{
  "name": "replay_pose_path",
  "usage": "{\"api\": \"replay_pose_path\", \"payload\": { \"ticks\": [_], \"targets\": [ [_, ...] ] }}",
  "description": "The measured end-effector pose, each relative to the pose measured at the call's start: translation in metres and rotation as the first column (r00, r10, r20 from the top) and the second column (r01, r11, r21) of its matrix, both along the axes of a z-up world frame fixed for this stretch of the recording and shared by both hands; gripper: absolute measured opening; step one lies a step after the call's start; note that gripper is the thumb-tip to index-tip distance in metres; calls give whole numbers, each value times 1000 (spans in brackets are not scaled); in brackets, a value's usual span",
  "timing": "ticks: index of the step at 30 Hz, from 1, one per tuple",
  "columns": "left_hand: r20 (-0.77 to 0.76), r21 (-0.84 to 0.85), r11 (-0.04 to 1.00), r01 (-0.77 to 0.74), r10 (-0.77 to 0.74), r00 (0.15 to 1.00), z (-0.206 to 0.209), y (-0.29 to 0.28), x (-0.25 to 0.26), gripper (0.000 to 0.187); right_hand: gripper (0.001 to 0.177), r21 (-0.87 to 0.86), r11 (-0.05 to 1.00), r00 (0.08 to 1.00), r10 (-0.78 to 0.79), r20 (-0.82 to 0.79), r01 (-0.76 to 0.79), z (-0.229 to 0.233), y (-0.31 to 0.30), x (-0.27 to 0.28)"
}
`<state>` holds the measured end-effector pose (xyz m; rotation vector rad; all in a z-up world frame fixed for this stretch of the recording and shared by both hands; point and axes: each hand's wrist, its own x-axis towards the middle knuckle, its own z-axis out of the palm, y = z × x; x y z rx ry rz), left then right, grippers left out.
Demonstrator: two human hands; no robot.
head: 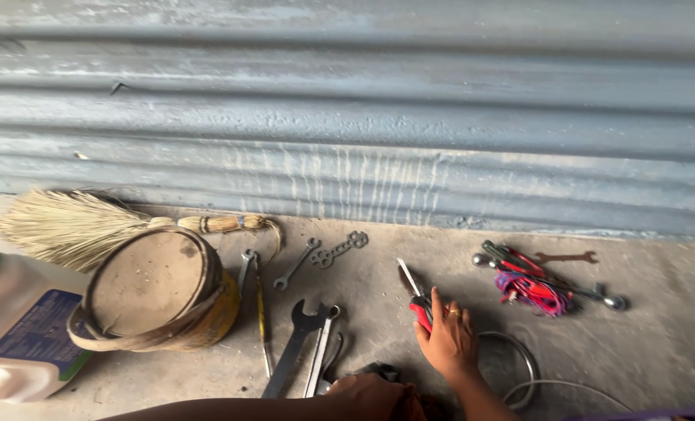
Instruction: Cleaning and organizing various mechanical tools using a cloth and a bottle of liquid on a workshop floor.
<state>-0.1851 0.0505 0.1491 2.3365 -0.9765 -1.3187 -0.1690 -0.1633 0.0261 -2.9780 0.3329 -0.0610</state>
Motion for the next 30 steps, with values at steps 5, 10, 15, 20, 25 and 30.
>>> {"api": "replay_pose_path", "payload": {
  "ticks": [5,10,15,20,25,30],
  "targets": [
    [-20,-25,1000,-19,19,1000,-6,2,5,42,82,120,954,961,-267,-67,273,8,24,22],
    [27,-99,994,-53,56,998,-11,10,12,48,88,119,918,924,-367,-104,378,-7,30,30],
    [-73,6,906,-424,423,903,28,13,31,57,67,196,974,910,-181,374,113,-8,62,38],
    [66,-88,693,-715,720,690,-11,21,59,75,68,957,246,975,-199,-102,151,45,97,58],
    [130,-189,624,-758,781,611,-2,36,87,82,67,785,-428,893,197,-404,449,78,118,47],
    [-247,-44,830,-556,530,811,-19,64,163,63,37,872,-129,881,69,-468,473,24,95,53]
  ]
}}
